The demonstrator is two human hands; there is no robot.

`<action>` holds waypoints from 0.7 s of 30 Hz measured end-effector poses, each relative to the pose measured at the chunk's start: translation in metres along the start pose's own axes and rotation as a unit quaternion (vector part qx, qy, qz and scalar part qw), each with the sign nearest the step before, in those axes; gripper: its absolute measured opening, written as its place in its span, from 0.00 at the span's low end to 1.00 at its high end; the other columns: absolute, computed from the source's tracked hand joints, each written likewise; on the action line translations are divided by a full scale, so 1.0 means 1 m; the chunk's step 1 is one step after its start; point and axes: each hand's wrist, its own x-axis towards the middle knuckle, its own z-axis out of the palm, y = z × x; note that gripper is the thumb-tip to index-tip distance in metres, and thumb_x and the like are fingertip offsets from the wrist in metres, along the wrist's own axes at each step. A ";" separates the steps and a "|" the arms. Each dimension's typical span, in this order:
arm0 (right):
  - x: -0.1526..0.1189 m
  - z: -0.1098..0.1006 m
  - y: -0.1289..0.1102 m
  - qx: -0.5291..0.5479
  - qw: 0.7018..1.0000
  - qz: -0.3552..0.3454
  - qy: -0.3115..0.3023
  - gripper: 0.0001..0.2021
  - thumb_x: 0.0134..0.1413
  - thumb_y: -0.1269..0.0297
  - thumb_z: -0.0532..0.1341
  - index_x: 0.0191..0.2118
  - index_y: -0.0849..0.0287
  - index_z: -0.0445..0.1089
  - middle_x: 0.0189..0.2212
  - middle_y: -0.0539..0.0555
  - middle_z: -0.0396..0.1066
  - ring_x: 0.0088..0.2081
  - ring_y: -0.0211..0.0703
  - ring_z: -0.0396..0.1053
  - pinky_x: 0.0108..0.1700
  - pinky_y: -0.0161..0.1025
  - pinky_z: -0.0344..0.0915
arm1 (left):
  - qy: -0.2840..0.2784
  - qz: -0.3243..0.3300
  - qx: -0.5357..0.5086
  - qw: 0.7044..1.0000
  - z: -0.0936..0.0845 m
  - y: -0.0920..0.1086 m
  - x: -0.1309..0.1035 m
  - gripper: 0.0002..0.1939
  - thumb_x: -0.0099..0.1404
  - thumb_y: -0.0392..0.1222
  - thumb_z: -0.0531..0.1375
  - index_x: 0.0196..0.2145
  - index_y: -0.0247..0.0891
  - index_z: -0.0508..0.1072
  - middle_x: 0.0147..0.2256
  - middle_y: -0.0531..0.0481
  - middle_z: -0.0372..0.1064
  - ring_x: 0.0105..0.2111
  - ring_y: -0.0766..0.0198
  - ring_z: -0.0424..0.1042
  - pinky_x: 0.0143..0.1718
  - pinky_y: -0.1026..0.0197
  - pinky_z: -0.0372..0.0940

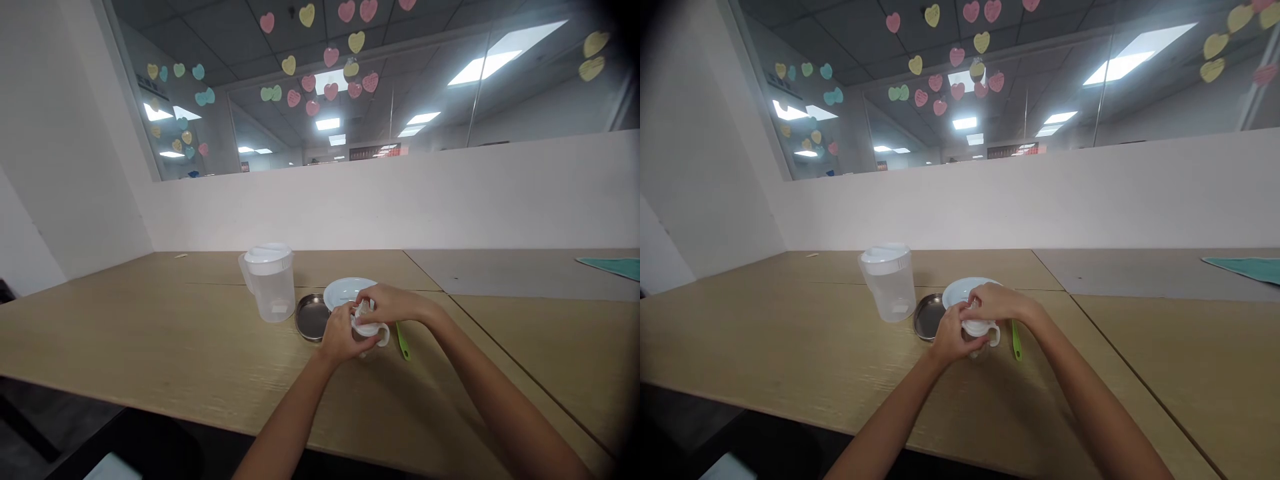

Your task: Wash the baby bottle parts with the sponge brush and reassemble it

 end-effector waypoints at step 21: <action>0.005 -0.005 0.021 -0.045 0.996 -0.019 0.069 0.17 0.45 0.49 0.58 0.25 0.60 0.67 0.22 0.50 0.64 0.24 0.35 0.57 0.24 0.33 0.49 | -0.042 -0.028 -0.060 0.997 -0.004 0.005 0.000 0.37 0.48 0.57 0.64 0.49 0.38 0.55 0.46 0.42 0.63 0.46 0.54 0.66 0.46 0.52 0.63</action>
